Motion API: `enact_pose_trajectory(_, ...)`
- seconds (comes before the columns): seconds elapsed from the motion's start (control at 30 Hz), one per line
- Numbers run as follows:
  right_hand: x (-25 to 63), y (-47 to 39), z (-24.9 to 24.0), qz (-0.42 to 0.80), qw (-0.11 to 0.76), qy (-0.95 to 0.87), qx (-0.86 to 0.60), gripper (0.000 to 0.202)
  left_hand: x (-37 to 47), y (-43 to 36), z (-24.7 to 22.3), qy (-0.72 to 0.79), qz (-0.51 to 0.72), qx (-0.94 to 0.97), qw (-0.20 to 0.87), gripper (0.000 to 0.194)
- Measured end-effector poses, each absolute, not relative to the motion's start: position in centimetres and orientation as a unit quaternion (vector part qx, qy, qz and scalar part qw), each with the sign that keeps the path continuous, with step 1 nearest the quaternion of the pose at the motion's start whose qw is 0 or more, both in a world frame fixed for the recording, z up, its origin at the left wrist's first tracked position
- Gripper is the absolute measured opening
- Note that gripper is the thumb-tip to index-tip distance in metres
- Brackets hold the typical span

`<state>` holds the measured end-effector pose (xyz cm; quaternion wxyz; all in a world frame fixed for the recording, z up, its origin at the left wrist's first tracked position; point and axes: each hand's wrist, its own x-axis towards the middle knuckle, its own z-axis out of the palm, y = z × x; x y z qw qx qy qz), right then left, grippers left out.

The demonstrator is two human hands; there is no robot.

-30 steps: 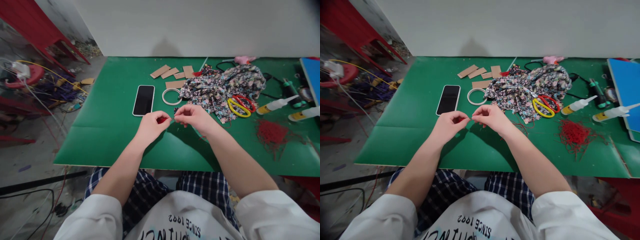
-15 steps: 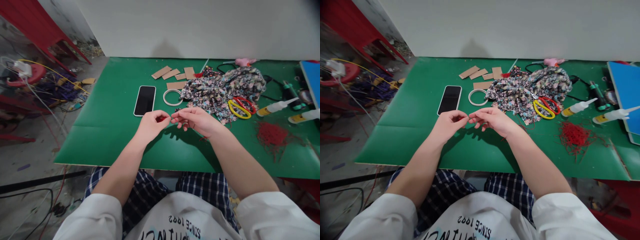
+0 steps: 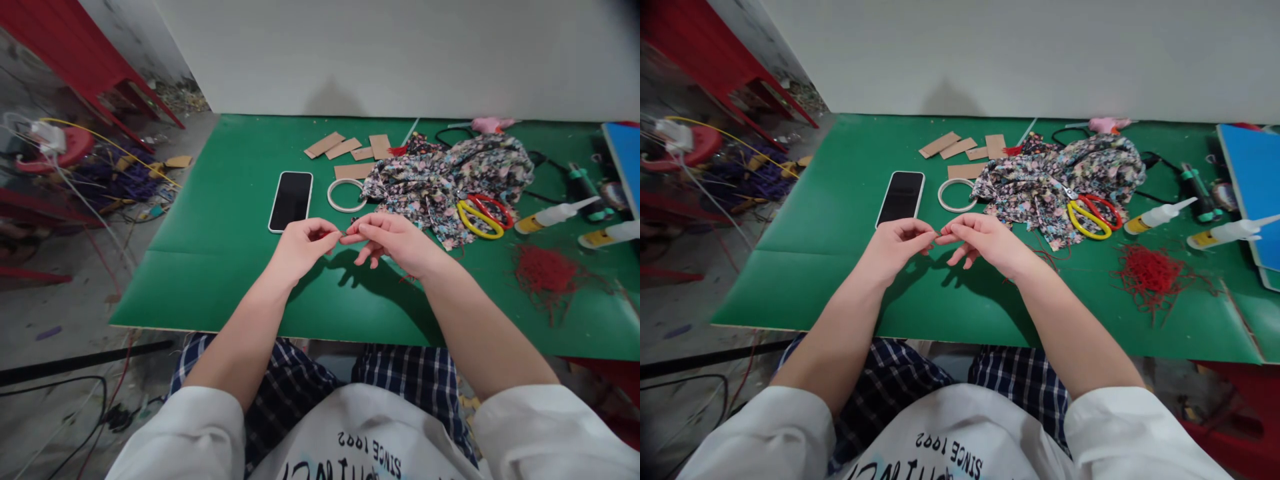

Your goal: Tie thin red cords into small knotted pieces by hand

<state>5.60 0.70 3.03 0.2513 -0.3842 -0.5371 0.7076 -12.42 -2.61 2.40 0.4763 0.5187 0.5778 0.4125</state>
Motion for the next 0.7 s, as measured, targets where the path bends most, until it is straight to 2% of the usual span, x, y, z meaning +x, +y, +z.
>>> enact_pose_trajectory(0.13,5.51,0.65,3.08,0.705,0.245,-0.545,-0.383,0.015,-12.42,-2.58,2.36,0.576,0.419,0.510,0.482,0.018)
enact_pose_trajectory(0.3,5.27,0.54,3.04,0.645,0.271,-0.585,-0.409,0.020,-12.34,-2.63,2.22,0.567,0.419,0.512,0.491,0.019)
enact_pose_trajectory(0.7,4.86,-0.12,2.23,0.375,0.324,-0.743,-0.449,0.017,-12.15,-2.63,1.99,0.581,0.418,0.561,0.416,0.015)
